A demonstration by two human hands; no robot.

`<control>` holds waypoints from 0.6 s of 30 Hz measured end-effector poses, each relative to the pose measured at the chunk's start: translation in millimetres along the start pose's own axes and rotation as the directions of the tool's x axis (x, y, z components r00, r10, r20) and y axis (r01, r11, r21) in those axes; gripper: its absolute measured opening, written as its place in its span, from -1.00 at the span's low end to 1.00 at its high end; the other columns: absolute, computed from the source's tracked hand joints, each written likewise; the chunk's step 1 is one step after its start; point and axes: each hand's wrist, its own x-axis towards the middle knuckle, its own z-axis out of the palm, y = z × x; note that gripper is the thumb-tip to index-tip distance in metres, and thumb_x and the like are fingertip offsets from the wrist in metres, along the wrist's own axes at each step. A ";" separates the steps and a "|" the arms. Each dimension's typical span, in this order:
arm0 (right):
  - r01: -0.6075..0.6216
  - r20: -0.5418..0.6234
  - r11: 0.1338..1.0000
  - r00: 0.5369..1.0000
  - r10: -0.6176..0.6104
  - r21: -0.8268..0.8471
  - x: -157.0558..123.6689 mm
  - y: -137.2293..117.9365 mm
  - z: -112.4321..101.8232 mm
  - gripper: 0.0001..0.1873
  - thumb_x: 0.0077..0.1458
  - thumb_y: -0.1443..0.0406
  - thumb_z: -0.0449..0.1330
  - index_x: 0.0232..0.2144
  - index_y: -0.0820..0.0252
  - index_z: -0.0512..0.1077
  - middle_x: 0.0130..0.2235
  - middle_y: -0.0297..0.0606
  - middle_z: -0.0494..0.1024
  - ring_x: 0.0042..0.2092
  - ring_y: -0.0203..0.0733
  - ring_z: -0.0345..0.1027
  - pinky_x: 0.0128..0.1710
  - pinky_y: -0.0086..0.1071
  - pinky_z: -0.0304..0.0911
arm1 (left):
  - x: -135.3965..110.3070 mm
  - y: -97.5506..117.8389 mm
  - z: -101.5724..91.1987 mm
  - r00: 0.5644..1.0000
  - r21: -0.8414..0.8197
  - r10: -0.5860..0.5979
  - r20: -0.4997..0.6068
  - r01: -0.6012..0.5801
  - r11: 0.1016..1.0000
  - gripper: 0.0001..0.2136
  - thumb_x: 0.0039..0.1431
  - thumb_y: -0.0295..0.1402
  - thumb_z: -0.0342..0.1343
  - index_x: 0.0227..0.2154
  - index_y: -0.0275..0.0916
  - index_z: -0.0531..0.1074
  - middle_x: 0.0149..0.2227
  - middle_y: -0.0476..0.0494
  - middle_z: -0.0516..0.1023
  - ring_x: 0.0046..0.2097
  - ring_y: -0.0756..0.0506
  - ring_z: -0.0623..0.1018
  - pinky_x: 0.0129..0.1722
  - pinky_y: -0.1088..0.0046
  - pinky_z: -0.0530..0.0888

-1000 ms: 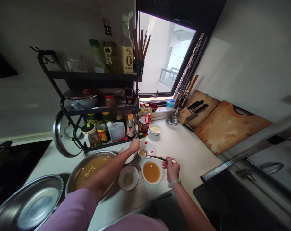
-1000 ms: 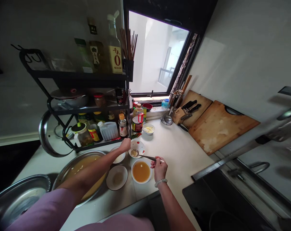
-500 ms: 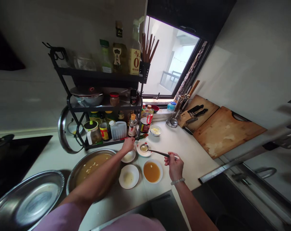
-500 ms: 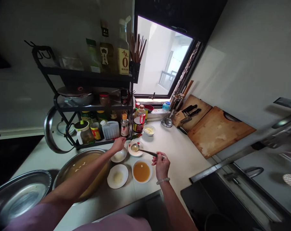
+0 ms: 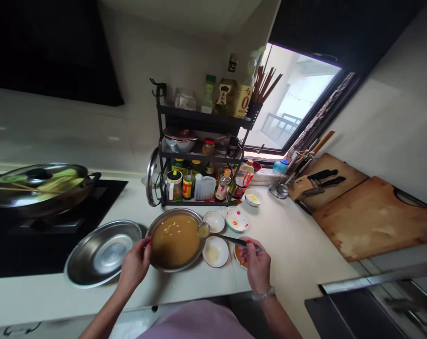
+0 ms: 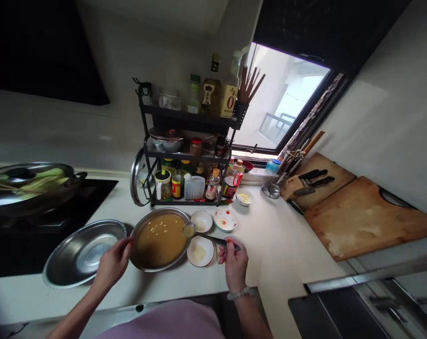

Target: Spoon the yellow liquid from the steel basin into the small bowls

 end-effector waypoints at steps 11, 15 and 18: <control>0.581 0.452 0.763 0.782 -0.429 -0.282 -58.6 12.2 16.5 -0.71 0.21 0.26 0.00 -0.17 0.09 0.50 -0.27 -0.15 0.51 -0.44 -0.24 0.40 -0.54 -0.38 0.39 | -69.6 -75.6 15.1 0.789 -0.499 -0.510 0.343 0.613 0.612 -0.57 -0.25 0.03 0.21 -0.44 -0.25 0.48 -0.60 -0.06 0.49 -0.53 -0.09 0.48 -0.55 0.43 0.41; 0.565 0.236 0.692 0.822 -0.519 -0.449 -38.5 7.7 -1.5 -0.69 0.22 0.25 -0.03 -0.15 0.12 0.47 -0.28 -0.17 0.50 -0.50 -0.27 0.35 -0.51 -0.35 0.39 | -59.7 -67.9 10.5 0.710 -0.532 -0.519 0.477 0.702 0.473 -0.59 -0.18 -0.02 0.23 -0.41 -0.29 0.46 -0.58 -0.08 0.50 -0.55 -0.03 0.46 -0.56 0.48 0.38; 0.471 0.095 0.665 0.850 -0.519 -0.579 -14.8 10.5 -13.6 -0.68 0.21 0.20 -0.03 -0.17 0.18 0.46 -0.36 -0.21 0.47 -0.49 -0.26 0.35 -0.45 -0.34 0.40 | -54.1 -56.2 5.0 0.700 -0.528 -0.444 0.559 0.714 0.460 -0.62 -0.18 -0.06 0.26 -0.44 -0.30 0.43 -0.56 -0.08 0.50 -0.58 0.00 0.43 -0.57 0.49 0.37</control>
